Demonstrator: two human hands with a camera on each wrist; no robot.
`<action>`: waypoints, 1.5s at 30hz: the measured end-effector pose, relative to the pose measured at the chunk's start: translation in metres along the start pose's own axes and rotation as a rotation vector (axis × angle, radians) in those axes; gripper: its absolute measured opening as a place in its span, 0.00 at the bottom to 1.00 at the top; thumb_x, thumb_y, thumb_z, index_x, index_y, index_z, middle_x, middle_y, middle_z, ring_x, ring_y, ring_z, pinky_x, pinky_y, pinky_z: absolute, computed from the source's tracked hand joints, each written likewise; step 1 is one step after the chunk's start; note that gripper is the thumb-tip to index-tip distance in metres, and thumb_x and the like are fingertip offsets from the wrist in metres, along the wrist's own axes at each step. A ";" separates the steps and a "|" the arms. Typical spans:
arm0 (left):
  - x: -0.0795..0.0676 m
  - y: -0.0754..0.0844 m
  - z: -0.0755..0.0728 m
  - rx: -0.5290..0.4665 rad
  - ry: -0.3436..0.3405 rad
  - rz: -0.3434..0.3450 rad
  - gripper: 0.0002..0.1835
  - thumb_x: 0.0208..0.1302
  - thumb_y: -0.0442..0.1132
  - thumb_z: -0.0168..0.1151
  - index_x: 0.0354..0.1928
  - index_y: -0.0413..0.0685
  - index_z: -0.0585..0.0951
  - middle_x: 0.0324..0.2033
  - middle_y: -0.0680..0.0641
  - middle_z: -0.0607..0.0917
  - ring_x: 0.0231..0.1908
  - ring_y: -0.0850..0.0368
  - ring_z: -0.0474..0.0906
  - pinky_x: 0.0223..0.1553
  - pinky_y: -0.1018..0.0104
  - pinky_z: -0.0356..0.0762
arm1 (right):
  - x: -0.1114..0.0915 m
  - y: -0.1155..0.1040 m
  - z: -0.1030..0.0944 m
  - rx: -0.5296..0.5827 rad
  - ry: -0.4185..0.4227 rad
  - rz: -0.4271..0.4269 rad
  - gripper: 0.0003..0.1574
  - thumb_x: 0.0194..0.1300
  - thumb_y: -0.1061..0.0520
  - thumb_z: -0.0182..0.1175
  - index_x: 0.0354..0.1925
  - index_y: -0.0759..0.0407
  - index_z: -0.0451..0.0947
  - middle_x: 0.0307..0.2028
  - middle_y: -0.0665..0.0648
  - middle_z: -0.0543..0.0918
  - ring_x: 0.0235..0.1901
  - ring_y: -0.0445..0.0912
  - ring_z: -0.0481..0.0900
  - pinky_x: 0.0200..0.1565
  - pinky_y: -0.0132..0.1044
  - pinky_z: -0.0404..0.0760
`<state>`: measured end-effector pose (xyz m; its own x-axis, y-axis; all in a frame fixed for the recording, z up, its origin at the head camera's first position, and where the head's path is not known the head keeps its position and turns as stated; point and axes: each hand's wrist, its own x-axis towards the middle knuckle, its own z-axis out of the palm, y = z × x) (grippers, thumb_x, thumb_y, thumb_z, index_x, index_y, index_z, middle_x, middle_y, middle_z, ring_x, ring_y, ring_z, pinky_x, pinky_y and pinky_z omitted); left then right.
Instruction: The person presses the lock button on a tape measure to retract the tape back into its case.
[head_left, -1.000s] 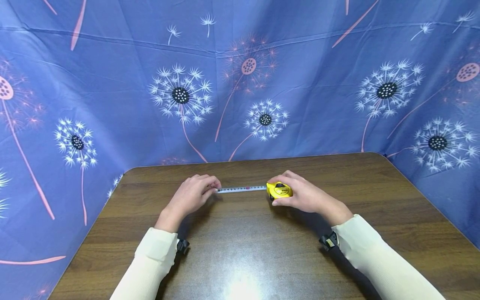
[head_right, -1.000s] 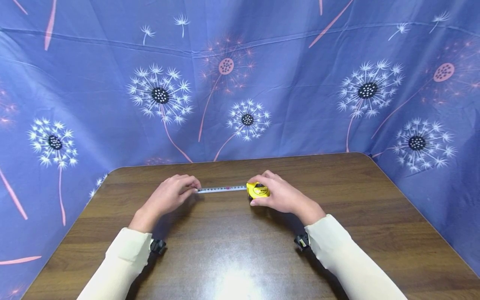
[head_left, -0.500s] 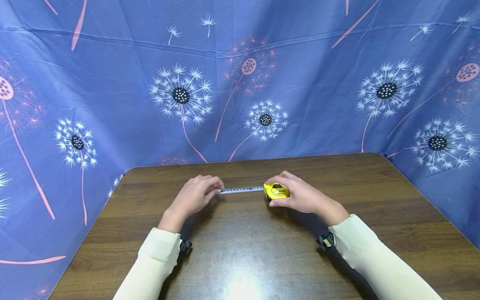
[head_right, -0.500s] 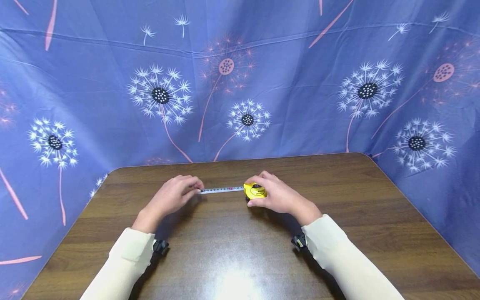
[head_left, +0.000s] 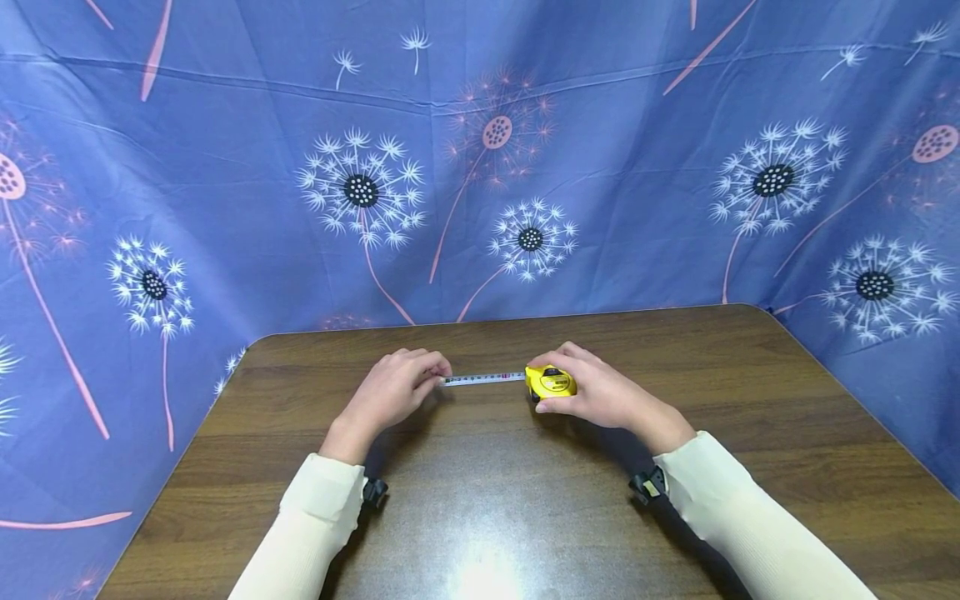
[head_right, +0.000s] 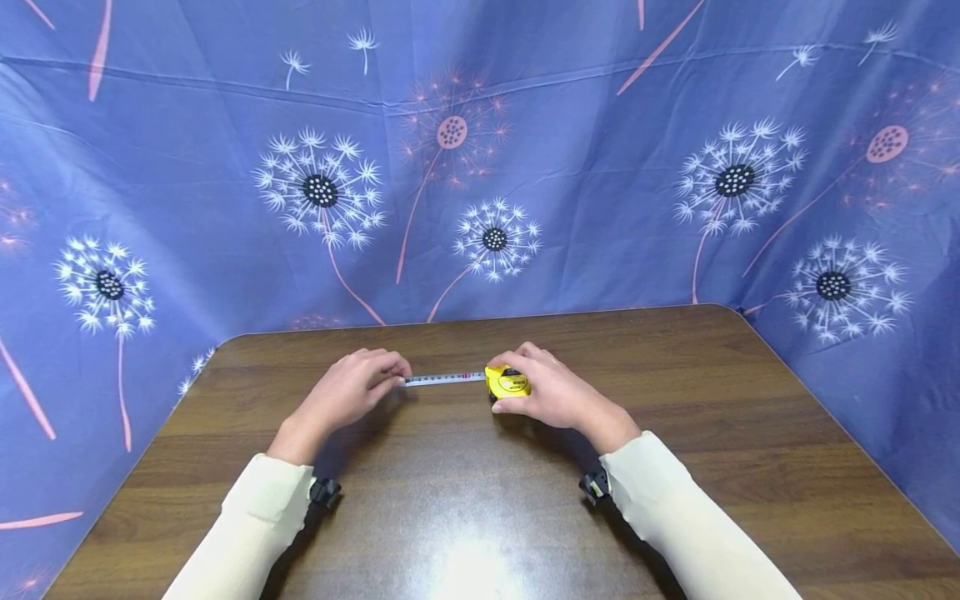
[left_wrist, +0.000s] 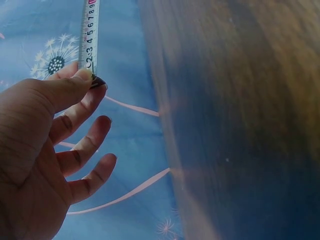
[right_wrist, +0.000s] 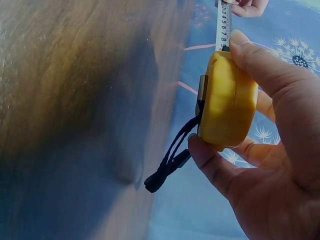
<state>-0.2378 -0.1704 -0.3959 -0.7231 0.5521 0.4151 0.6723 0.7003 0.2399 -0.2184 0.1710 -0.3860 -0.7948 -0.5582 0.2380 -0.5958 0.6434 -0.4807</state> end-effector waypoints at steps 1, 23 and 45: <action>0.000 0.000 0.000 0.001 0.000 -0.001 0.07 0.67 0.35 0.71 0.42 0.57 0.86 0.38 0.60 0.88 0.40 0.57 0.84 0.45 0.54 0.79 | 0.000 0.000 0.000 -0.001 0.000 0.001 0.35 0.60 0.43 0.77 0.63 0.48 0.78 0.49 0.51 0.77 0.43 0.45 0.73 0.44 0.42 0.76; 0.005 0.006 0.003 0.010 -0.010 0.016 0.07 0.68 0.36 0.70 0.43 0.57 0.86 0.38 0.58 0.88 0.41 0.56 0.84 0.45 0.54 0.79 | 0.005 -0.004 0.007 -0.004 -0.015 0.010 0.36 0.62 0.42 0.75 0.64 0.46 0.77 0.50 0.54 0.77 0.45 0.46 0.73 0.44 0.43 0.76; 0.010 0.009 0.003 0.005 -0.008 0.044 0.08 0.67 0.35 0.70 0.43 0.58 0.86 0.39 0.58 0.88 0.42 0.55 0.85 0.46 0.54 0.79 | 0.008 -0.009 0.009 0.003 0.003 -0.002 0.36 0.60 0.45 0.77 0.64 0.48 0.78 0.48 0.52 0.76 0.43 0.45 0.73 0.43 0.42 0.76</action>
<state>-0.2397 -0.1568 -0.3919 -0.6941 0.5861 0.4180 0.7028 0.6774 0.2172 -0.2183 0.1567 -0.3875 -0.7940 -0.5580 0.2414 -0.5971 0.6410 -0.4824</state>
